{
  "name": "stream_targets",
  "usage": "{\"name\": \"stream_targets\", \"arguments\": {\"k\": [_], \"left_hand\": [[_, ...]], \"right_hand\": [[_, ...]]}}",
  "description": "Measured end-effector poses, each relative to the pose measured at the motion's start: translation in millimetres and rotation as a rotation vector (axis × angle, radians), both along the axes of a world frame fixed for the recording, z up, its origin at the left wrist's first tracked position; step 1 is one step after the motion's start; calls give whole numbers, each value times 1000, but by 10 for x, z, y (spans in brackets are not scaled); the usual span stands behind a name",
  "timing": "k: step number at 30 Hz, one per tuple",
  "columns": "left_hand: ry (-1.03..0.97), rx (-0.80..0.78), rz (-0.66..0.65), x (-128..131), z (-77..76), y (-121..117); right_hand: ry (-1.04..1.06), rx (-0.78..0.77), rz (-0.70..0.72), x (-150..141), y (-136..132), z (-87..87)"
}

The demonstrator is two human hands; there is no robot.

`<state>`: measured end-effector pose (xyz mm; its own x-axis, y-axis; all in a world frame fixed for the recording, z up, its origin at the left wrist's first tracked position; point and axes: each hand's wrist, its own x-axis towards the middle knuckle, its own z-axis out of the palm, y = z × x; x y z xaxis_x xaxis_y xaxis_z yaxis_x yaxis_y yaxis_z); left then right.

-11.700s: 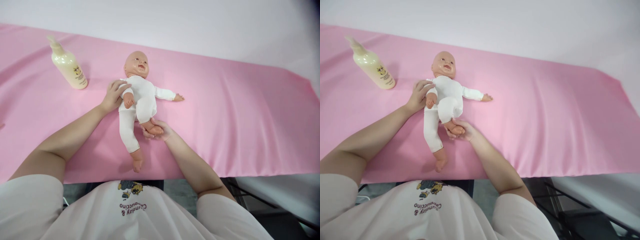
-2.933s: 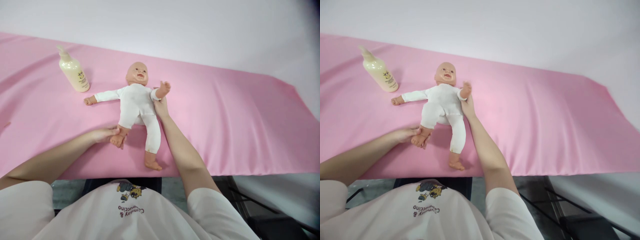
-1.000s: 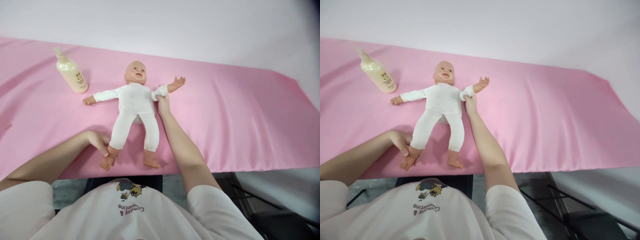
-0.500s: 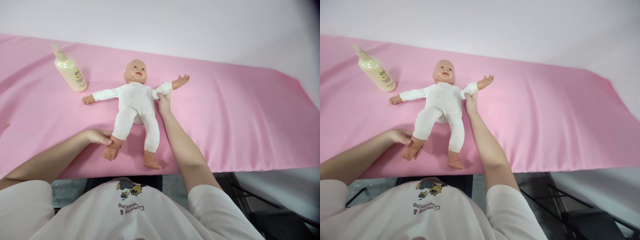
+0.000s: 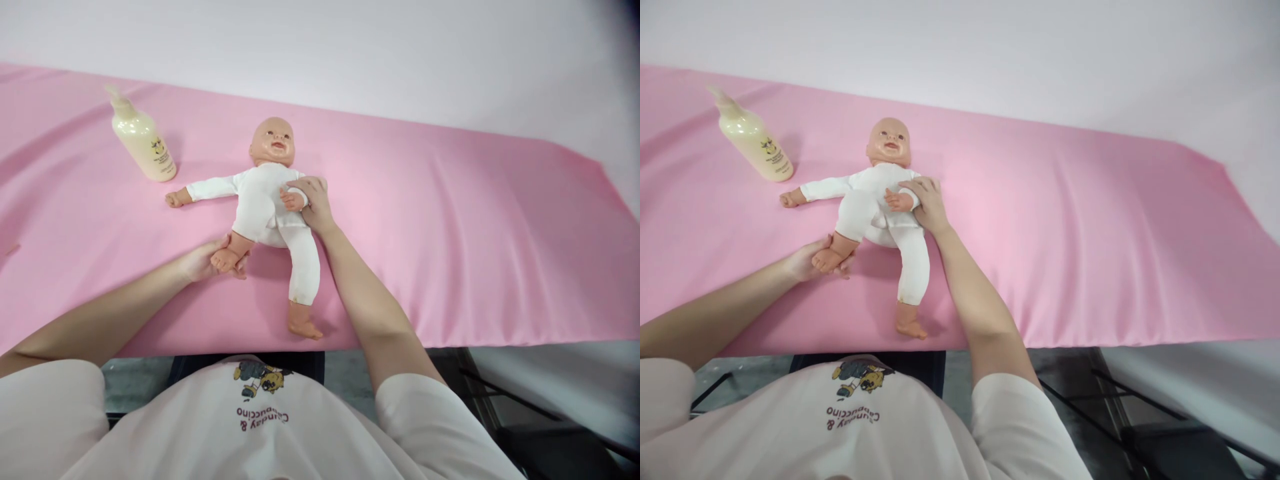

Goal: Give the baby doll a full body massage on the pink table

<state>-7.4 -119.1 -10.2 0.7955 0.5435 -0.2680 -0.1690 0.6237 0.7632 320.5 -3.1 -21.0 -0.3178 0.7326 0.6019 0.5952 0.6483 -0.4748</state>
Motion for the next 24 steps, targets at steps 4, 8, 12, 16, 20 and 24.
{"name": "stream_targets", "arguments": {"k": [4,8,12,16,20,24], "left_hand": [[-66,-25,45,51,64,-43],[-41,-13,48,65,111,-69],[-70,53,-87,25,79,-58],[-46,88,-343,-23,158,-92],[34,187,-730,-12,332,-136],[104,255,-888,16,408,-114]], "right_hand": [[-114,41,-30,-60,-23,11],[-59,67,-23,-77,-24,-4],[196,30,33,-18,44,-76],[526,-184,-2,77,181,-210],[876,-370,-76,103,275,-306],[1100,-444,-164,72,308,-324]]}}
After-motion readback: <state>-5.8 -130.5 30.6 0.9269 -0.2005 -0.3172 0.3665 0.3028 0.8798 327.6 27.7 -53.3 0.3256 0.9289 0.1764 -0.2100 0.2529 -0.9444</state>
